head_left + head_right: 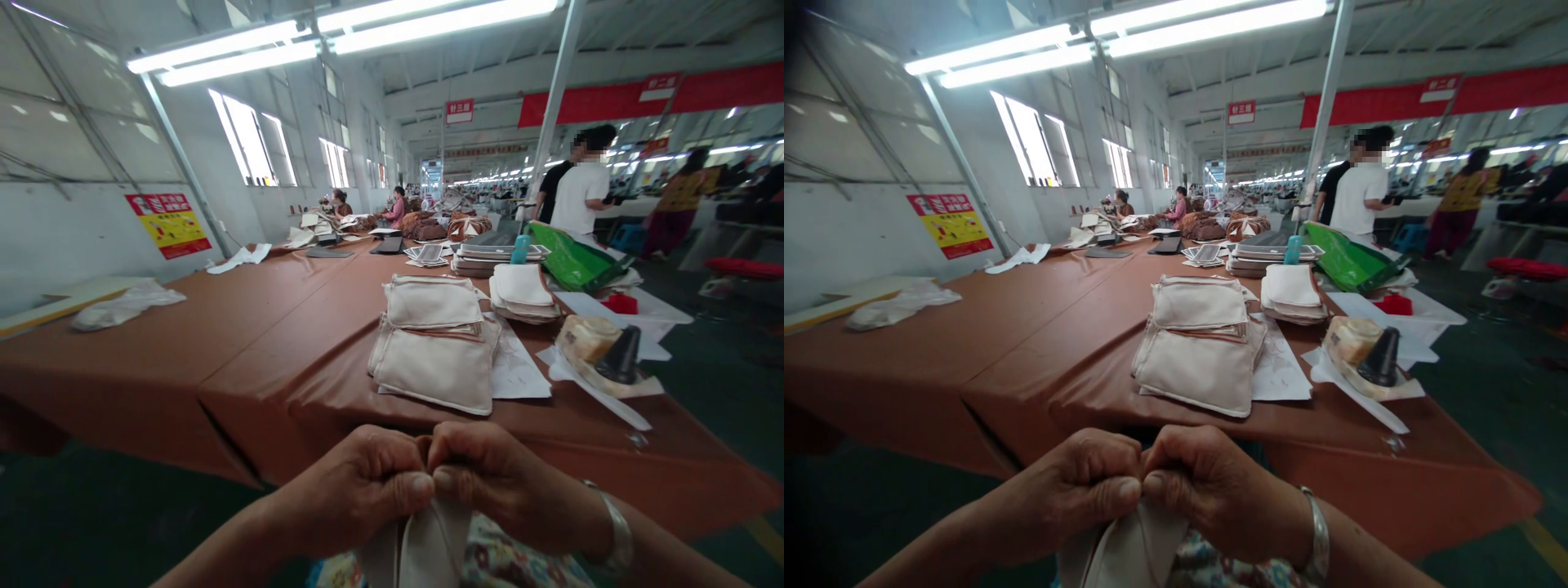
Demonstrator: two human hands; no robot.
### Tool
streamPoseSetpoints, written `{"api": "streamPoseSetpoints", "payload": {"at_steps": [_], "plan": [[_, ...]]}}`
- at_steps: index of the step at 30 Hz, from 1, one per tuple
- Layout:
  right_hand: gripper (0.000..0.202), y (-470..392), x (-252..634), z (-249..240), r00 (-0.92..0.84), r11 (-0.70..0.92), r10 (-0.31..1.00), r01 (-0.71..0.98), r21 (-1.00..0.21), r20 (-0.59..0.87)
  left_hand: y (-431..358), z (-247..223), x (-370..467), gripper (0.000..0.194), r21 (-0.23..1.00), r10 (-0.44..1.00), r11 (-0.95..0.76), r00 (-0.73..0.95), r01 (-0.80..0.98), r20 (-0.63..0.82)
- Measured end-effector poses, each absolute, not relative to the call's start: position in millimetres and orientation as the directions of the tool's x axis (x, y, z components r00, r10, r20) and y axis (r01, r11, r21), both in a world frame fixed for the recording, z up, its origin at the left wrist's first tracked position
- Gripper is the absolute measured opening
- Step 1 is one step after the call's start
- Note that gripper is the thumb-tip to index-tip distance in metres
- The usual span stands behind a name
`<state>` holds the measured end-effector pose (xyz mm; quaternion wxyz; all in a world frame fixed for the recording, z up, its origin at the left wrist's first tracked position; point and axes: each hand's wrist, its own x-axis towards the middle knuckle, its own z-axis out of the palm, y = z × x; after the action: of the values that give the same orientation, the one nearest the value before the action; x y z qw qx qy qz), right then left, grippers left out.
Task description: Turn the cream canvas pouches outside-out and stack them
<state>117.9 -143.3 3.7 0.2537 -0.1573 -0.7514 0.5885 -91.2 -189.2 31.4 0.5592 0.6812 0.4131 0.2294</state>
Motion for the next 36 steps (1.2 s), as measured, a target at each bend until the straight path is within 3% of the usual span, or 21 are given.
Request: {"api": "streamPoseSetpoints", "payload": {"at_steps": [3, 7, 11, 13, 15, 18, 22, 26, 30, 33, 36], "plan": [[0.031, -142.4, 116.5, -1.9, -0.811, 0.203, 0.550, -0.102, -0.974, 0.200, -183.6, 34.0, -95.5, 0.046, 0.944, 0.815, 0.021, 0.541, 0.329, -0.206], [0.030, -130.7, 119.2, -7.9, -0.763, 0.314, 0.620, 0.028, -0.949, 0.182, -172.1, 31.5, -104.3, 0.050, 0.958, 0.803, 0.107, 0.545, 0.265, -0.240], [0.031, -113.6, 122.5, -5.2, -0.737, 0.413, 0.638, 0.082, -0.907, 0.224, -166.0, 34.4, -98.2, 0.042, 0.936, 0.868, -0.046, 0.477, 0.349, -0.135], [0.031, -110.1, 126.1, 2.4, -0.677, 0.338, 0.710, 0.087, -0.937, 0.193, -165.0, 39.6, -88.1, 0.039, 0.877, 0.936, -0.164, 0.352, 0.451, -0.006], [0.043, -111.0, 129.7, 11.3, -0.643, 0.171, 0.758, 0.033, -0.985, 0.110, -163.0, 46.1, -76.4, 0.039, 0.810, 0.969, -0.225, 0.211, 0.542, 0.129], [0.062, -114.1, 130.9, 15.9, -0.728, 0.029, 0.686, 0.000, -1.000, 0.020, -153.1, 57.1, -65.4, 0.038, 0.799, 0.969, -0.244, 0.171, 0.550, 0.178], [0.038, -106.9, 136.0, 0.3, -0.725, 0.044, 0.687, 0.102, -0.994, -0.044, -124.7, 66.8, -91.4, 0.047, 0.919, 0.930, -0.215, 0.356, 0.330, 0.090], [0.034, -88.9, 166.5, -16.1, -0.624, -0.099, 0.775, 0.047, -0.994, -0.106, -107.0, 44.9, -154.2, 0.056, 0.976, 0.986, -0.114, 0.144, 0.184, 0.087], [0.034, -68.7, 197.0, -30.7, -0.459, -0.240, 0.867, -0.037, -0.970, -0.196, -116.7, -16.3, -178.6, 0.091, 0.996, 0.961, 0.081, 0.260, 0.048, -0.091], [0.039, -61.2, 203.1, -40.7, -0.361, -0.319, 0.892, -0.073, -0.945, -0.274, -125.4, -55.3, -165.9, 0.096, 0.876, 0.949, 0.221, 0.303, -0.429, -0.091], [0.043, -64.3, 197.8, -42.5, -0.367, -0.373, 0.877, -0.111, -0.921, -0.310, -132.3, -69.6, -154.3, 0.091, 0.737, 0.938, 0.294, 0.332, -0.609, -0.100]]}}
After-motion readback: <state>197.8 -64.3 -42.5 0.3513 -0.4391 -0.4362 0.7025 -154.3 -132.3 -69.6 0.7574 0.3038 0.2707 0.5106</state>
